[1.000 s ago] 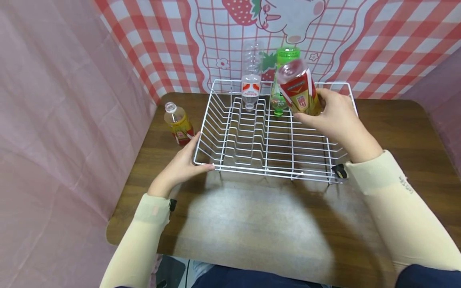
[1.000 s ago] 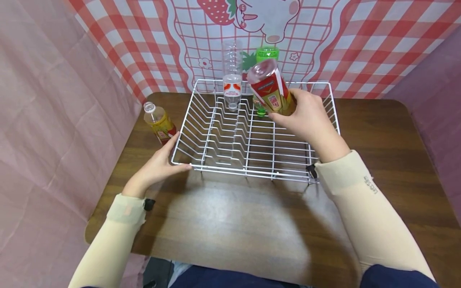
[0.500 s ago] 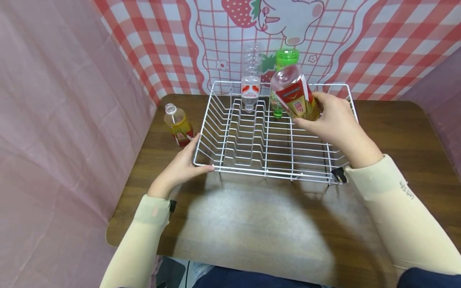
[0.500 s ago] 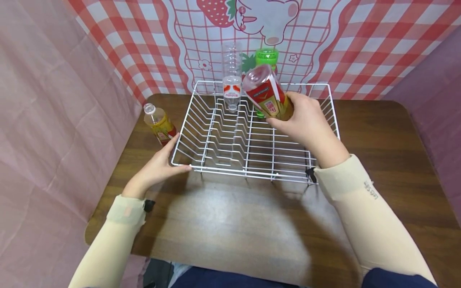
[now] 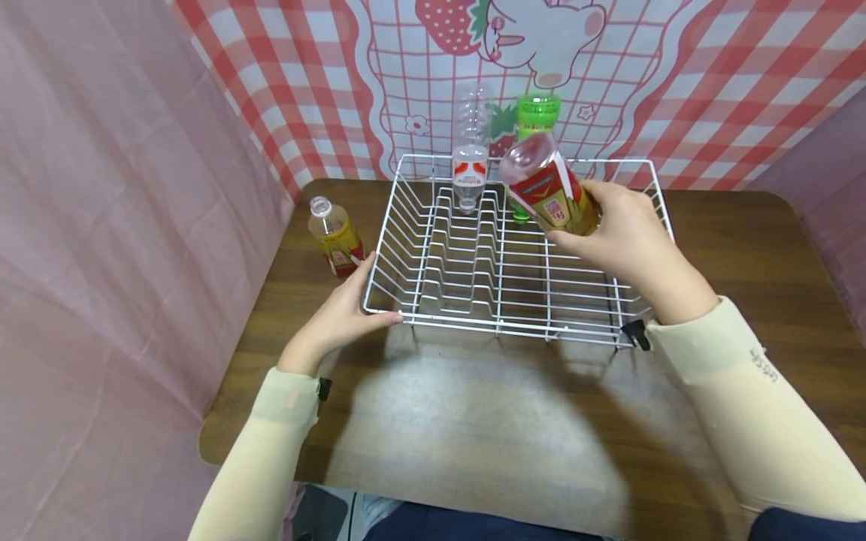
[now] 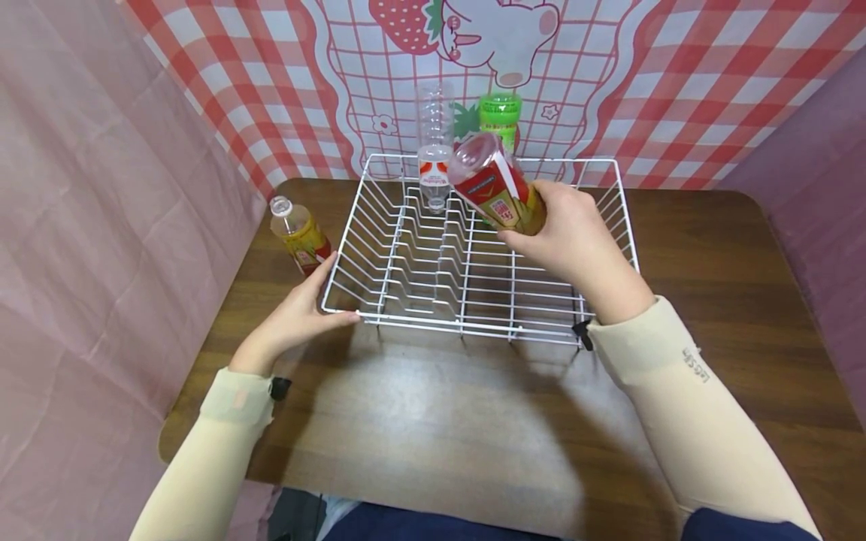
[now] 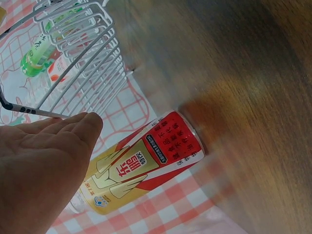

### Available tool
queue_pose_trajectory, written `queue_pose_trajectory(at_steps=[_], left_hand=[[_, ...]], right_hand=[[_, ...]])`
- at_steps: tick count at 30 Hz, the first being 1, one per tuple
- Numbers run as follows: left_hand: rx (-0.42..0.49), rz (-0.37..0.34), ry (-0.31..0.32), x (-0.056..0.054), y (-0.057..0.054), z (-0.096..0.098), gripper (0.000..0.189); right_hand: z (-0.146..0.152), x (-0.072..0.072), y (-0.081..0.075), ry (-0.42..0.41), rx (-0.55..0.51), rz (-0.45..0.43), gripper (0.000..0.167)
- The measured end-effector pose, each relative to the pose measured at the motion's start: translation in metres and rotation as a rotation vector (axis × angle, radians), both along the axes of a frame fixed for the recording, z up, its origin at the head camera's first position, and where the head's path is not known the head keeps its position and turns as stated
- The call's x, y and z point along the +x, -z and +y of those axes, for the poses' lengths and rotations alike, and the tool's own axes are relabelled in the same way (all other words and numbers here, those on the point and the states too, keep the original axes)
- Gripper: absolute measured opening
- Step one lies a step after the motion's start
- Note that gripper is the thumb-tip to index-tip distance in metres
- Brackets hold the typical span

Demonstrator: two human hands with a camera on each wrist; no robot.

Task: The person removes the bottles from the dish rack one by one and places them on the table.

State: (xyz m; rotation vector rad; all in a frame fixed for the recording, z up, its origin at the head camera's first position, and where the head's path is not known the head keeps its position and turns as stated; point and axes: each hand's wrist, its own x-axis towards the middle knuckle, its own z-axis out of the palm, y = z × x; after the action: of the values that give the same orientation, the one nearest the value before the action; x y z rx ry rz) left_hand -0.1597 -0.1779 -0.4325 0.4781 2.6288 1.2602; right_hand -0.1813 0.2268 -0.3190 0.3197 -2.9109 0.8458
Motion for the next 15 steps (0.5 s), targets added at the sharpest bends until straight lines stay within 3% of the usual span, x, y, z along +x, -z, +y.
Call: queue_pose_trajectory(at_steps=[15], left_hand=[[0.015,-0.001,0.002,0.0013,-0.0013,0.0014,0.113]], right_hand=[[-0.0017,0.0047,0.0011,-0.032,0.019,0.065,0.061]])
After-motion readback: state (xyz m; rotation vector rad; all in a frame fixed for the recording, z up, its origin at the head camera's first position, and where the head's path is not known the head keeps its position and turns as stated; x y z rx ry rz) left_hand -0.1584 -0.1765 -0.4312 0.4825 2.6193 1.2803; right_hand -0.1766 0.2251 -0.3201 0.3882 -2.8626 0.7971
